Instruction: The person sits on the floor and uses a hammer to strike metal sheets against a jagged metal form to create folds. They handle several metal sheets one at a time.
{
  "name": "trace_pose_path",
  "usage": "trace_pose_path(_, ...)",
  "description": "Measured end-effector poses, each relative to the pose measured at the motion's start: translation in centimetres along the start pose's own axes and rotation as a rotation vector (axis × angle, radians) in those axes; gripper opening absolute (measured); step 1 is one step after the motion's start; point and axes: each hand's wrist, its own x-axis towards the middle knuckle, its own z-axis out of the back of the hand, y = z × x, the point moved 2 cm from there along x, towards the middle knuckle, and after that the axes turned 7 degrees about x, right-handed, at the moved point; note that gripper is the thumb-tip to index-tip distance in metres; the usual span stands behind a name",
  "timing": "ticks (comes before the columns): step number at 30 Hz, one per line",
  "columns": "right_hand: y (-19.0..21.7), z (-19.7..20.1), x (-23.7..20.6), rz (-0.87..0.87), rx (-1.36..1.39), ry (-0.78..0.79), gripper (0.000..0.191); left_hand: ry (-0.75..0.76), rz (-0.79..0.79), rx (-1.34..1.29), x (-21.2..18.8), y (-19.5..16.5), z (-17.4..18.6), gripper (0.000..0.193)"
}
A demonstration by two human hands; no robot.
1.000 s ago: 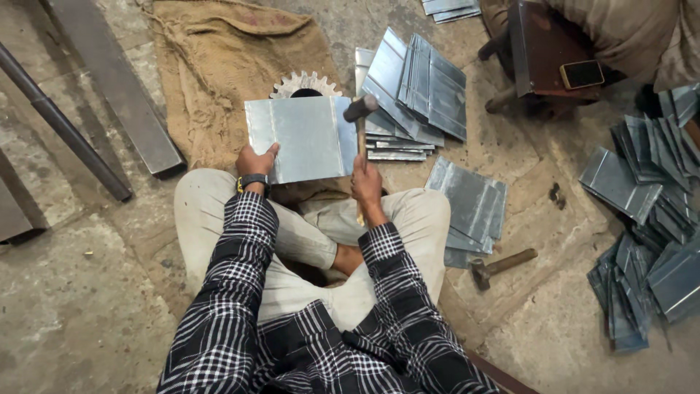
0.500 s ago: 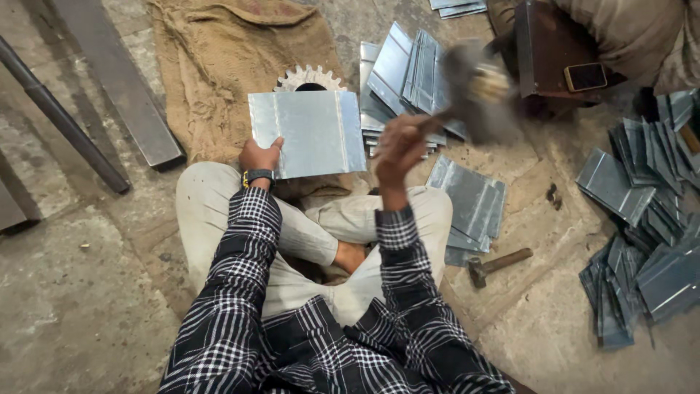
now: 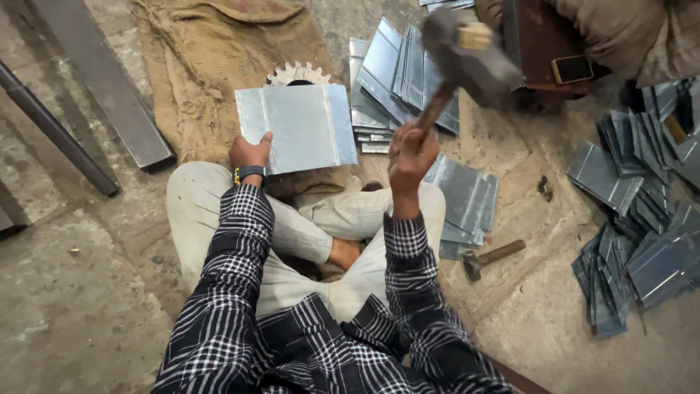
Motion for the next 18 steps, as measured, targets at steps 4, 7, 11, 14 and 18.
trace_pose_path(4,-2.1,-1.4,0.7,0.165,0.047,0.025,0.033,0.006,0.012,-0.039,-0.1,0.1,0.2,0.068)
trace_pose_path(7,-7.2,-0.8,-1.2,0.13,-0.343,-0.029,0.027,-0.015,0.004,-0.04,-0.3,-0.1,0.4,0.069)
trace_pose_path(11,-10.3,0.2,-3.5,-0.17,-1.06,0.066,0.041,0.01,0.032,-0.013,-0.4,-0.6,0.6,0.066)
trace_pose_path(14,-8.4,1.6,-3.2,-0.251,-0.962,-0.022,0.045,0.032,0.027,-0.029,-0.2,-0.8,0.4,0.063)
trace_pose_path(18,-2.3,1.0,-0.2,-0.14,-0.56,-0.062,0.044,0.007,-0.033,-0.025,0.2,-0.6,-0.2,0.06)
